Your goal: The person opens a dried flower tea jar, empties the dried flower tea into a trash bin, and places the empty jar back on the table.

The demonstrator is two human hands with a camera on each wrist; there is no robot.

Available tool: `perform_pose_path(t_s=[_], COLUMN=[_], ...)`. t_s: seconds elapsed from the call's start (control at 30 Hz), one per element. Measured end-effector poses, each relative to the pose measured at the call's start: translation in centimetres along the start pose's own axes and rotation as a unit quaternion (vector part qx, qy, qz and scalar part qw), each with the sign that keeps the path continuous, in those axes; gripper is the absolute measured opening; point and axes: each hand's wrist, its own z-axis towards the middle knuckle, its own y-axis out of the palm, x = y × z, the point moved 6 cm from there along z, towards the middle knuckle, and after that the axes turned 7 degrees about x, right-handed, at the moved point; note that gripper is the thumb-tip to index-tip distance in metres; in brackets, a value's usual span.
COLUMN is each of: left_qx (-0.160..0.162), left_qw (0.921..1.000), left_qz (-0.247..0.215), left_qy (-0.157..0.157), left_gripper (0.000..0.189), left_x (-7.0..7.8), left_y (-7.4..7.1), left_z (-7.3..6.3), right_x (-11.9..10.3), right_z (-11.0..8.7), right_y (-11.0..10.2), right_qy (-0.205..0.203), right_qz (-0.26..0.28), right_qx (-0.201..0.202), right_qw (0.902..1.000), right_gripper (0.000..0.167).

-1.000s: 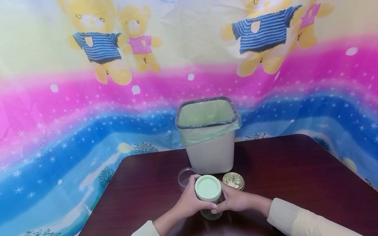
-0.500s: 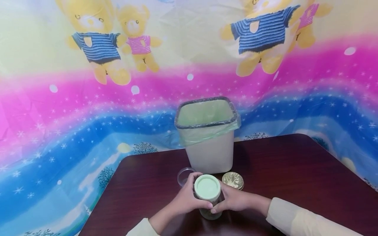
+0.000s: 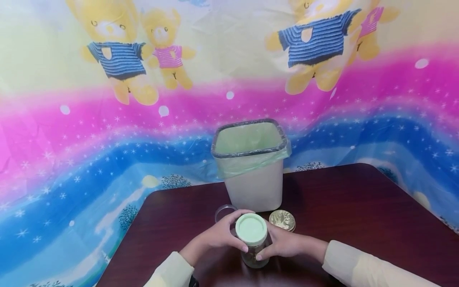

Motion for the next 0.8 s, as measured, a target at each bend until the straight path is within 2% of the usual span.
perform_pose_path(t_s=[0.1, 0.2, 0.33, 0.5, 0.8], left_qx=[0.017, 0.051, 0.108, 0.163, 0.213], left_qw=[0.9997, 0.9977, 0.9901, 0.9784, 0.9649], left_qz=[0.015, 0.039, 0.087, 0.126, 0.153], left_qy=[-0.008, -0.018, -0.021, -0.012, -0.001], left_gripper=[0.077, 0.076, 0.076, 0.080, 0.082], left_x=[0.0, 0.0, -0.1, -0.3, -0.2], left_y=[0.0, 0.2, 0.4, 1.0, 2.0], left_z=[-0.1, -0.3, -0.8, -1.2, -1.8], right_x=[0.0, 0.1, 0.0, -0.3, -0.2], right_z=[0.0, 0.1, 0.0, 0.1, 0.1], right_y=[-0.1, -0.2, -0.1, 0.1, 0.1], right_qy=[0.002, 0.008, 0.016, 0.003, -0.014], right_qz=[0.002, 0.005, 0.021, 0.035, 0.016], right_qx=[0.001, 0.003, -0.002, -0.015, -0.009], right_qw=[1.0000, 1.0000, 0.9997, 0.9993, 0.9997], right_gripper=[0.083, 0.085, 0.086, 0.083, 0.083])
